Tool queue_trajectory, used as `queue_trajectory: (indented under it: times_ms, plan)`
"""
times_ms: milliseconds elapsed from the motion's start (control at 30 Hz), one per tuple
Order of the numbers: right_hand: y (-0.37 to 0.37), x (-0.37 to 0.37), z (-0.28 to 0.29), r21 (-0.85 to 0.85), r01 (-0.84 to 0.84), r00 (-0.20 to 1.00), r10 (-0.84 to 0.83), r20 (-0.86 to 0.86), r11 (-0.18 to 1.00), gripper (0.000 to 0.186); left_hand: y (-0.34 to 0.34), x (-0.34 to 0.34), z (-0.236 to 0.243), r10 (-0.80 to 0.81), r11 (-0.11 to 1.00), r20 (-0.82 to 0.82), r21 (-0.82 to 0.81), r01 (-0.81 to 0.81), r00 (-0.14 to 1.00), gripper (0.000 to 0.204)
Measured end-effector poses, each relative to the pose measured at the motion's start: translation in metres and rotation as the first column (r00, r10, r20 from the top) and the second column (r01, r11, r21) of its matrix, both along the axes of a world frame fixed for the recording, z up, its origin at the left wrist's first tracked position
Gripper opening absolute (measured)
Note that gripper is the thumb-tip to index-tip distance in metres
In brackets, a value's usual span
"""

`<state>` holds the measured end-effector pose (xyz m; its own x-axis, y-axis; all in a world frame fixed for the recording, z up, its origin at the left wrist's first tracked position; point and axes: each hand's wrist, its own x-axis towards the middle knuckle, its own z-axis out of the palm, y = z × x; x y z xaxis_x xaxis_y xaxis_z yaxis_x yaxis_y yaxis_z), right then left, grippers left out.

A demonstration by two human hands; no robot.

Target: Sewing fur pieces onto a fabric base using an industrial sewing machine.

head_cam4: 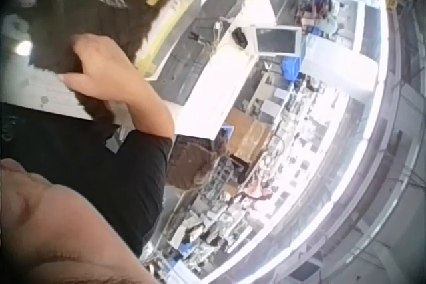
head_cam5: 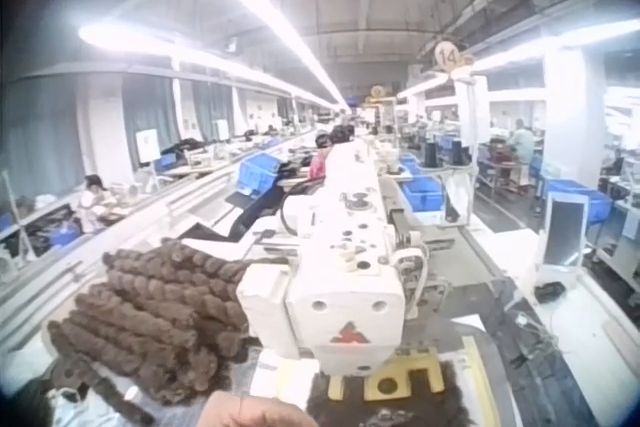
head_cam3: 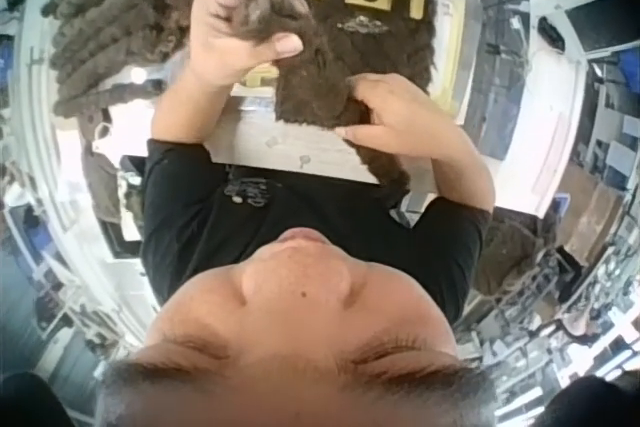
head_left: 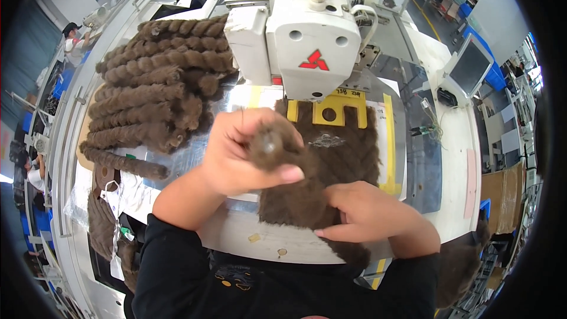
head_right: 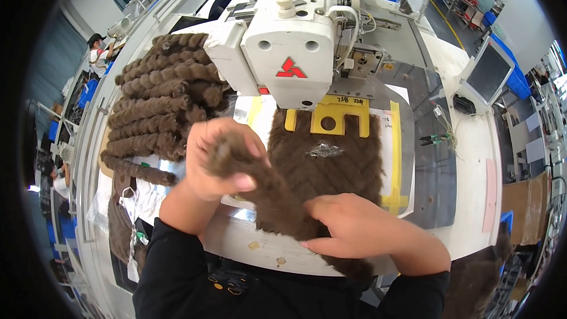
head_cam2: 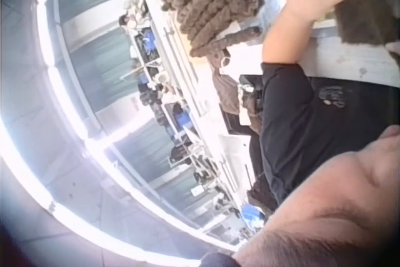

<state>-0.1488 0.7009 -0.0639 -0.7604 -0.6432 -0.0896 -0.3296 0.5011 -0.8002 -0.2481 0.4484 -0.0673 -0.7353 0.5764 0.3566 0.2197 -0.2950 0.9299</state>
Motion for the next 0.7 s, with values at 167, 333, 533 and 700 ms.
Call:
queue_trajectory:
  times_ms: [167, 333, 533, 700]
  plan:
    - [-0.004, -0.004, -0.006, 0.004, 0.183, 0.983, -0.183, -0.020, 0.983, 0.034, 0.019, 0.010, -0.007, -0.008, 0.986, -0.371, -0.158, -0.054, 0.929, 0.030]
    - [-0.002, -0.004, -0.022, -0.039, 0.253, 0.953, -0.256, -0.165, 0.967, 0.019, 0.029, 0.019, -0.015, 0.025, 0.998, -0.648, -0.022, -0.051, 0.762, 0.039]
    - [-0.005, -0.007, -0.024, -0.111, 0.263, 0.948, -0.278, -0.156, 0.958, 0.018, 0.028, 0.019, -0.019, -0.008, 0.995, -0.598, -0.081, -0.050, 0.802, 0.038]
    - [-0.004, -0.003, -0.029, -0.140, 0.386, 0.918, -0.395, -0.043, 0.912, 0.021, 0.040, 0.021, -0.033, 0.004, 0.973, -0.527, -0.195, -0.126, 0.850, 0.035]
